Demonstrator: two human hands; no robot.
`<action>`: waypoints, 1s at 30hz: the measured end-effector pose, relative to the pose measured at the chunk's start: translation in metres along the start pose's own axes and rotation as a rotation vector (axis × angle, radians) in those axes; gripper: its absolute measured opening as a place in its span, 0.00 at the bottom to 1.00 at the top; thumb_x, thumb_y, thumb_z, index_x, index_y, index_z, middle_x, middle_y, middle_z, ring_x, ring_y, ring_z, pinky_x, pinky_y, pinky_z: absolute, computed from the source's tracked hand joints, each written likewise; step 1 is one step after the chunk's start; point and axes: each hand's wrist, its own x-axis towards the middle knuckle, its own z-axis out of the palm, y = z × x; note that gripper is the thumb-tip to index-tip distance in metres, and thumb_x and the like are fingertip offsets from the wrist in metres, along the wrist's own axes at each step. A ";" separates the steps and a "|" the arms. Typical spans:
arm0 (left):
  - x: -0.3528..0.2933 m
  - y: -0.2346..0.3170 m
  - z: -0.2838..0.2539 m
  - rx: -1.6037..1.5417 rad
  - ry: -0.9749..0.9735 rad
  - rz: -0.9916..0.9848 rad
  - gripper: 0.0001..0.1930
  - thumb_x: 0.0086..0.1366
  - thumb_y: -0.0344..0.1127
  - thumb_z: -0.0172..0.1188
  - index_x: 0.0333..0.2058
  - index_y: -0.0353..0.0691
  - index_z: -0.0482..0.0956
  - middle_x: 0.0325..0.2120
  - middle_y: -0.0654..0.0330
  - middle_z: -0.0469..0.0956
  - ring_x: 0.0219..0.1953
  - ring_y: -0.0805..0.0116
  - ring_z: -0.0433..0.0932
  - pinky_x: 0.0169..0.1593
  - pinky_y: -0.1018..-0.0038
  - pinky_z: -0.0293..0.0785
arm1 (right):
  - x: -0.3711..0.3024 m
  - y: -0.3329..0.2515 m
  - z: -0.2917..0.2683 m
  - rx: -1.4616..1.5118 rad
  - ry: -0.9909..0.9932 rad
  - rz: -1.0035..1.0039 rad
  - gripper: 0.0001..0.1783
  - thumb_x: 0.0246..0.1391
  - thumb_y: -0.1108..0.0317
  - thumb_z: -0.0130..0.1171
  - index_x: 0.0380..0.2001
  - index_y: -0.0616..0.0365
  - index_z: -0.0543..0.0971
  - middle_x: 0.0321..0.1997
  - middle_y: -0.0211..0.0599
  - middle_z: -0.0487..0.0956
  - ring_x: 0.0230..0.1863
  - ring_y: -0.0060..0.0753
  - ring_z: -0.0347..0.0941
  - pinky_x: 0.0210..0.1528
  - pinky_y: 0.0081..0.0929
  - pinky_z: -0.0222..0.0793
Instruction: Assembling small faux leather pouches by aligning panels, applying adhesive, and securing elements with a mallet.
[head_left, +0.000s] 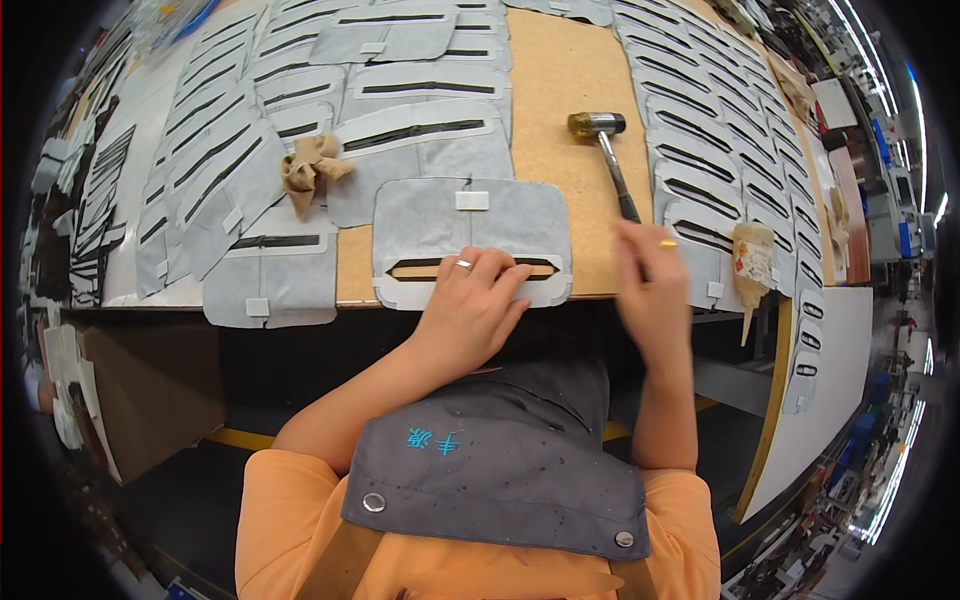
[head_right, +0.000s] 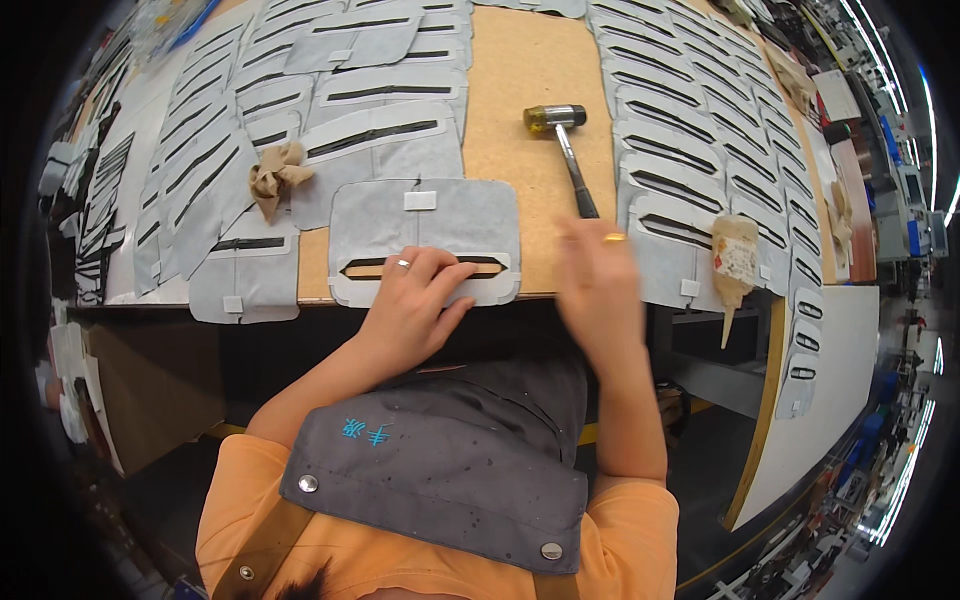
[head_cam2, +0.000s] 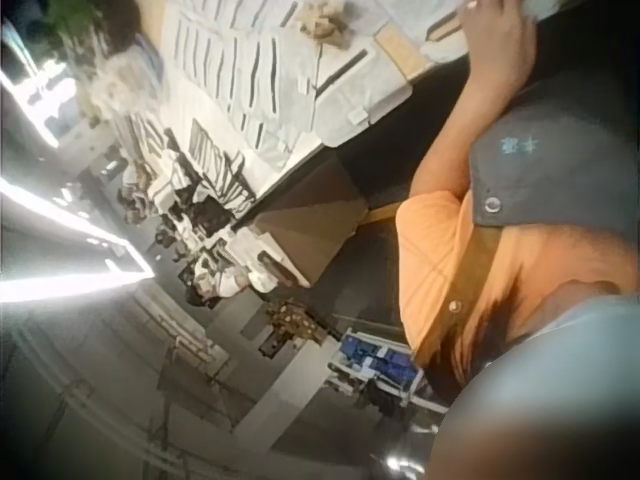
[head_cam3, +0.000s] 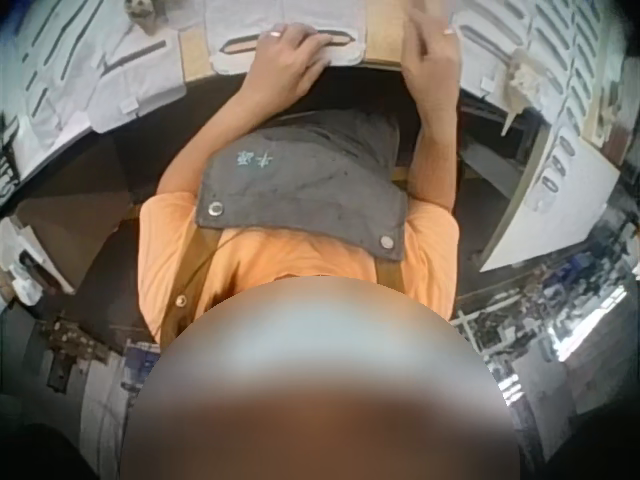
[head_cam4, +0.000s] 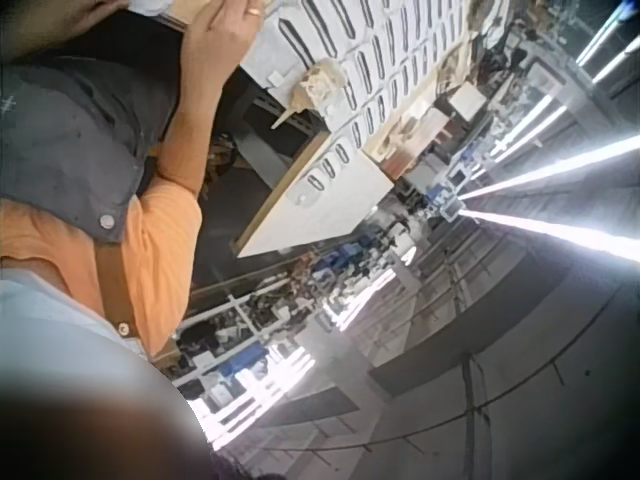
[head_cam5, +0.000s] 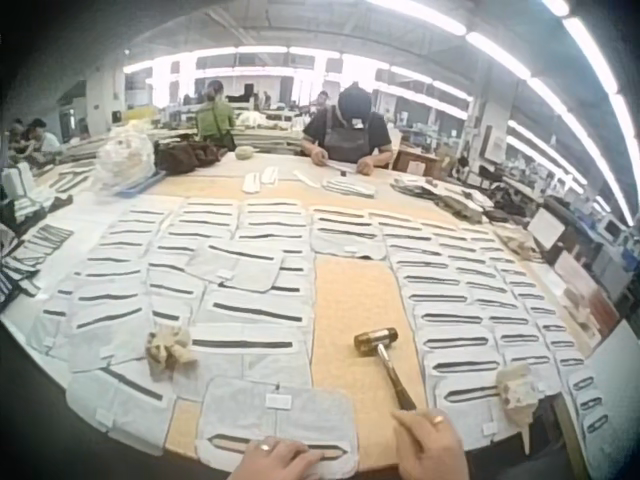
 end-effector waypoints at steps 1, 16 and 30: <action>0.000 0.000 0.002 0.012 0.003 -0.016 0.18 0.55 0.32 0.63 0.45 0.40 0.74 0.38 0.58 0.70 0.42 0.58 0.68 0.43 0.65 0.61 | 0.000 0.010 -0.018 -0.119 0.135 0.078 0.11 0.57 0.73 0.53 0.42 0.64 0.77 0.39 0.47 0.76 0.43 0.48 0.72 0.48 0.37 0.67; 0.018 -0.004 0.003 -0.151 -0.016 -0.071 0.07 0.54 0.29 0.62 0.31 0.40 0.72 0.31 0.57 0.69 0.36 0.55 0.69 0.40 0.64 0.60 | -0.051 0.169 -0.132 0.269 0.133 0.930 0.27 0.53 0.50 0.64 0.44 0.65 0.77 0.40 0.39 0.79 0.35 0.25 0.74 0.40 0.25 0.69; 0.020 0.002 0.007 -0.201 0.053 -0.097 0.06 0.55 0.28 0.61 0.31 0.40 0.74 0.28 0.60 0.71 0.34 0.59 0.70 0.40 0.67 0.60 | -0.058 0.085 -0.061 1.704 0.120 0.348 0.49 0.45 0.52 0.71 0.66 0.47 0.56 0.61 0.54 0.67 0.45 0.28 0.72 0.40 0.22 0.70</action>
